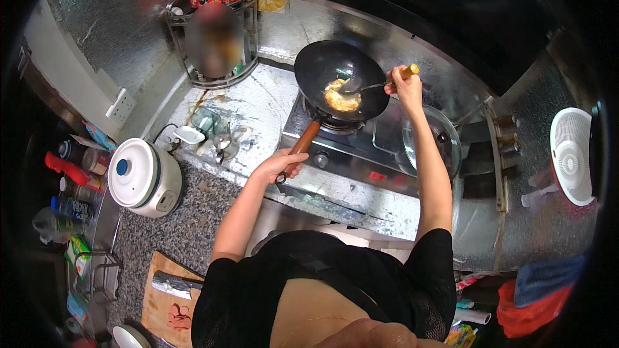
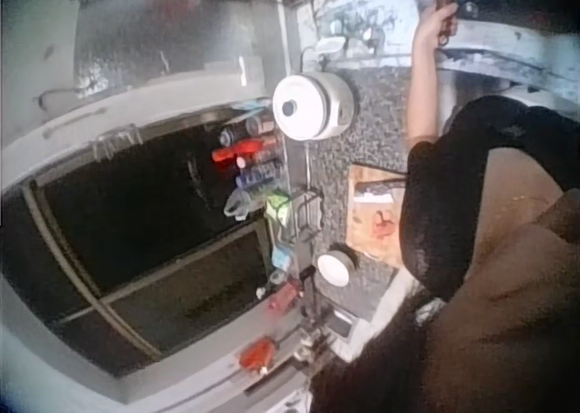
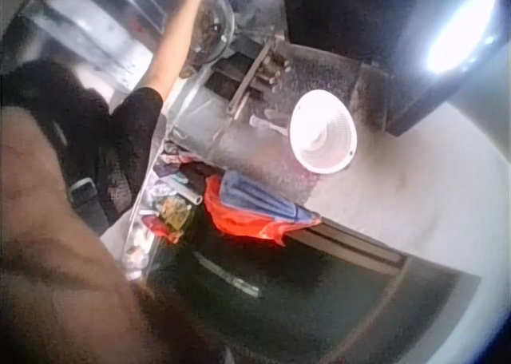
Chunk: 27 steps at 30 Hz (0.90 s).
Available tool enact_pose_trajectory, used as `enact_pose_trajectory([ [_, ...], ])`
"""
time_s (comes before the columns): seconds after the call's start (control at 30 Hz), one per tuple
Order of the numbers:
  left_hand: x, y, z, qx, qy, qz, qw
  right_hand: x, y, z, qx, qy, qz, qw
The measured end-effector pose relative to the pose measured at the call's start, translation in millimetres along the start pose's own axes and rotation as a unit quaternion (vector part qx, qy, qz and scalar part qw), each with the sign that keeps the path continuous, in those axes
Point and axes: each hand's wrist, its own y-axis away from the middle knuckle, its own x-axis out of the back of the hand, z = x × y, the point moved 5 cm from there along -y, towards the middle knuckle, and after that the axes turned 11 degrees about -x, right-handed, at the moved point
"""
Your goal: The person wipes a wok with a tissue, pours oil from a small pot, cracks two eggs into the pan, and turns the eggs over with a spatula.
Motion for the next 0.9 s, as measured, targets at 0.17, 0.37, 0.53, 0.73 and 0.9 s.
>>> enact_pose_trajectory([
  [0.17, 3.0, -1.9, -0.9, -0.009, 0.002, -0.003, 1.0, -3.0, -5.3, -3.3, 0.009, 0.029, 0.013, 0.999],
  [0.37, 2.2, -1.9, -0.3, -0.003, 0.0, 0.0, 1.0, -18.5, -17.3, 8.4, 0.025, -0.024, -0.008, 0.999],
  [0.53, 4.3, -1.1, -1.4, -0.008, -0.012, 0.003, 1.0, -9.7, -21.1, 11.2, -0.002, -0.028, 0.019, 0.999],
  [0.73, 1.2, -1.8, 0.9, 0.003, -0.025, -0.004, 1.0, -18.4, -24.8, 28.0, 0.005, -0.028, 0.046, 0.999],
  [0.9, 2.4, 1.7, 4.0, 0.002, -0.022, 0.002, 1.0, -13.4, -18.6, 12.7, -0.023, 0.021, 0.032, 0.999],
])
